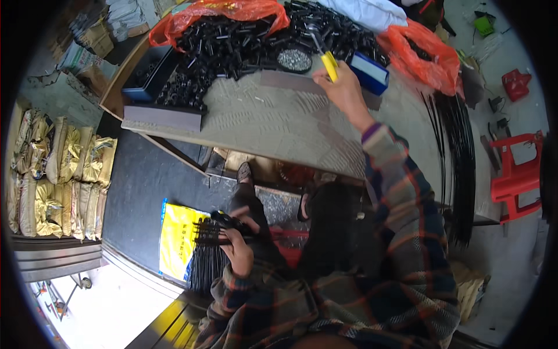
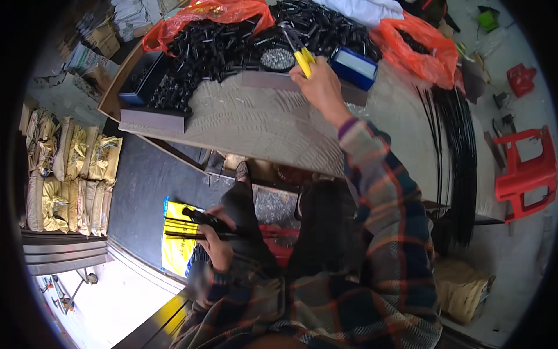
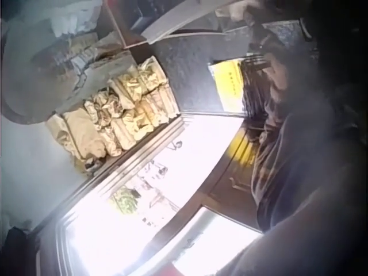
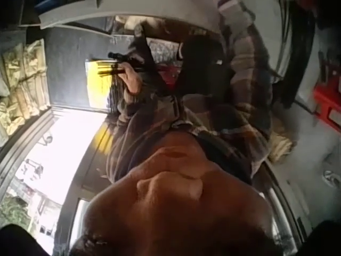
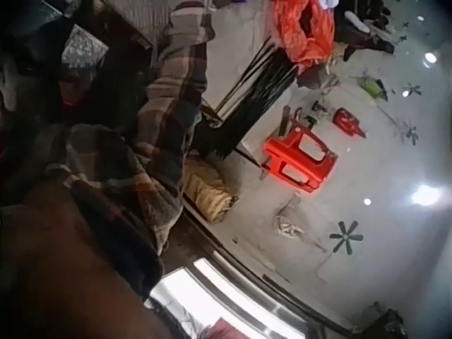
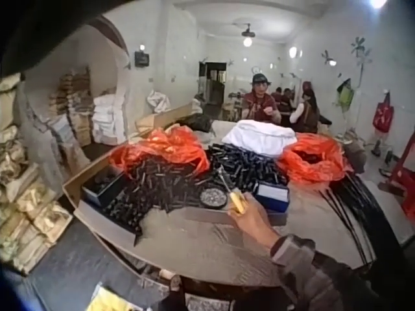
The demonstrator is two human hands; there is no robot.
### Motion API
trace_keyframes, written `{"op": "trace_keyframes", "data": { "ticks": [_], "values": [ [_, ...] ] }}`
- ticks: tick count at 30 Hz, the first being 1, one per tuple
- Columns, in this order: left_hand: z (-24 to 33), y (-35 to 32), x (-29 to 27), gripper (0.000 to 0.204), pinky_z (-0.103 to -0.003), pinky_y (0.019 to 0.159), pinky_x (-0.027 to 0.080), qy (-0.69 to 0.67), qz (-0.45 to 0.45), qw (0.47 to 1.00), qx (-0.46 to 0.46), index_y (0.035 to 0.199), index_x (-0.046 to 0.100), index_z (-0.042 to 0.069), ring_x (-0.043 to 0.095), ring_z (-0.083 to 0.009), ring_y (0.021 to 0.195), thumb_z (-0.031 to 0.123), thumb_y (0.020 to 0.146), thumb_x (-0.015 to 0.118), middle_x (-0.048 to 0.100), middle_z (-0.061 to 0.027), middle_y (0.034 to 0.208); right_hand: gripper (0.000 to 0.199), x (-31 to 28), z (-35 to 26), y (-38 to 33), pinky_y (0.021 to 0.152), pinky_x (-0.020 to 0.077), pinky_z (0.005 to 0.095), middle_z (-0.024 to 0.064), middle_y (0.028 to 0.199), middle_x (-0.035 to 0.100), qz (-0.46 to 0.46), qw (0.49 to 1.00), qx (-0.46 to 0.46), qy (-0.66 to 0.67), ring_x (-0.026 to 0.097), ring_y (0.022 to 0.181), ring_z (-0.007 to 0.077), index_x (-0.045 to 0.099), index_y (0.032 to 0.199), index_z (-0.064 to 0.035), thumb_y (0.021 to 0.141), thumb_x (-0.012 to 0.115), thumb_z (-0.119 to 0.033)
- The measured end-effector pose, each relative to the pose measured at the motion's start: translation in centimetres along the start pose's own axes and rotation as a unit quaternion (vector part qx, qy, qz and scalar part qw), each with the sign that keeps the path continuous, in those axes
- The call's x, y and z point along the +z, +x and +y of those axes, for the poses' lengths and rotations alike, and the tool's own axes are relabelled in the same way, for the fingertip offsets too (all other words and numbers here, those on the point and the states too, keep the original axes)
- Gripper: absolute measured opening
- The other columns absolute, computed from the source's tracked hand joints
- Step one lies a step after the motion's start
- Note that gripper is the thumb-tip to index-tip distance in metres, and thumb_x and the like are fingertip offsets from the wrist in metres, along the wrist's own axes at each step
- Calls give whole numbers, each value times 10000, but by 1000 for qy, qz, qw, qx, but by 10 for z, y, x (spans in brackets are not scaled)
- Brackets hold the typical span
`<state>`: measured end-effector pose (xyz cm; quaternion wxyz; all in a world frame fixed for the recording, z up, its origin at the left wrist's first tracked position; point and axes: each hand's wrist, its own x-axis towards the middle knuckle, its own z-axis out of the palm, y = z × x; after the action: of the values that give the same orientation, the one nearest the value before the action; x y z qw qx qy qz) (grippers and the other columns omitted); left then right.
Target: The recorder is assembling wire harnesses by inserting bundles of black wires into plastic connectors and trimming them with a tool.
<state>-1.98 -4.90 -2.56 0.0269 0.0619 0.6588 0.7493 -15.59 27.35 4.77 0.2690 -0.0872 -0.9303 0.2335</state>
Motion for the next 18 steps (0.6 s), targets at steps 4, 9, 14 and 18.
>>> {"op": "trace_keyframes", "data": {
  "ticks": [4, 9, 14, 18],
  "values": [
    [-1, 4, -2, 563, -247, 584, 376, 15, -18, 1000, 1, 1012, 506, -55, 477, -133, 586, 445, 912, 267, 524, -67, 638, 229, 27, -15, 61, 698, 465, 408, 134, 942, 527, -73, 979, 73, -177, 585, 831, 322, 654, 894, -112, 730, 654, -272],
    [-7, 15, -3, 554, -265, 602, 392, 15, -13, 1000, 4, 1002, 501, -48, 488, -140, 595, 441, 914, 256, 529, -78, 647, 265, 56, 3, 81, 688, 473, 417, 131, 962, 524, -77, 973, -5, -219, 591, 813, 321, 643, 919, -93, 742, 637, -289],
    [-1, 22, -10, 547, -274, 621, 401, -4, -14, 1000, 6, 1020, 498, -65, 503, -151, 622, 429, 910, 289, 538, -84, 671, 254, 63, -5, 87, 711, 447, 420, 133, 941, 525, -76, 978, 9, -193, 572, 841, 339, 621, 904, -82, 748, 615, -282],
    [-4, 19, -11, 536, -282, 653, 421, -122, -32, 991, 44, 1077, 463, -82, 529, -164, 664, 409, 907, 330, 549, -86, 699, 241, 58, 5, 88, 716, 440, 405, 134, 921, 546, -35, 991, 15, -131, 568, 845, 337, 627, 891, -83, 743, 613, -273]
  ]
}}
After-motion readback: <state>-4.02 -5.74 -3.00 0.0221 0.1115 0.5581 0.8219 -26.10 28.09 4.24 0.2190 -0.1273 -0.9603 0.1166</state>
